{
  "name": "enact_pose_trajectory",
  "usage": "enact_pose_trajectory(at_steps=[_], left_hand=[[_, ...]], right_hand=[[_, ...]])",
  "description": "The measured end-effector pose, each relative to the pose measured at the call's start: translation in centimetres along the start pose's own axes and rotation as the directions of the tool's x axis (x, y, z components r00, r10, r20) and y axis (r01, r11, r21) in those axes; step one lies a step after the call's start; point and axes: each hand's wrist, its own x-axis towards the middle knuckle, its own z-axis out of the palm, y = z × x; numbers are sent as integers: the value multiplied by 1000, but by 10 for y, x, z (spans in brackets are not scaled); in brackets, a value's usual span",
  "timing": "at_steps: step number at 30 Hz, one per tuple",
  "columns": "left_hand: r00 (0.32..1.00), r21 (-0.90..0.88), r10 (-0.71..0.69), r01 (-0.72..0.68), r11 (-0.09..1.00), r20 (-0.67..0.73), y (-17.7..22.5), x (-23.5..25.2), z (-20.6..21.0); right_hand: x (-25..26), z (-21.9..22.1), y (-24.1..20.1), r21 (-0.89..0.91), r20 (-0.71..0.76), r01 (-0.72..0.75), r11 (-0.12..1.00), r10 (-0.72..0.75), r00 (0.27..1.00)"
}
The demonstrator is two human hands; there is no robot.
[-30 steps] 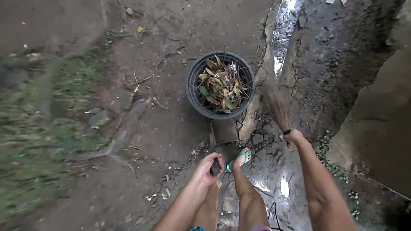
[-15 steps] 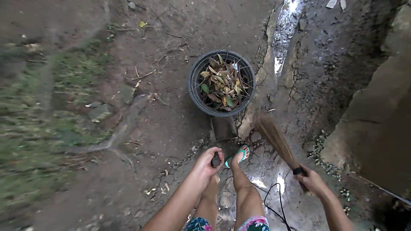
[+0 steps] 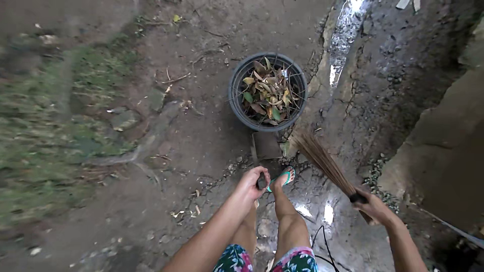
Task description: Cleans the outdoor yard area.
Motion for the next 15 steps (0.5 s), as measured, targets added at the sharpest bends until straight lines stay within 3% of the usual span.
enact_pose_trajectory(at_steps=[5, 10, 15], left_hand=[[1000, 20, -16, 16, 1000, 3, 1, -3, -10], [1000, 48, -1, 0, 999, 20, 0, -3, -10], [1000, 68, 16, -17, 998, 18, -4, 0, 6]], right_hand=[[-29, 52, -18, 103, -76, -66, 992, 74, 994], [34, 79, -64, 147, -280, -180, 972, 216, 935], [112, 56, -80, 65, -221, -181, 981, 191, 956]])
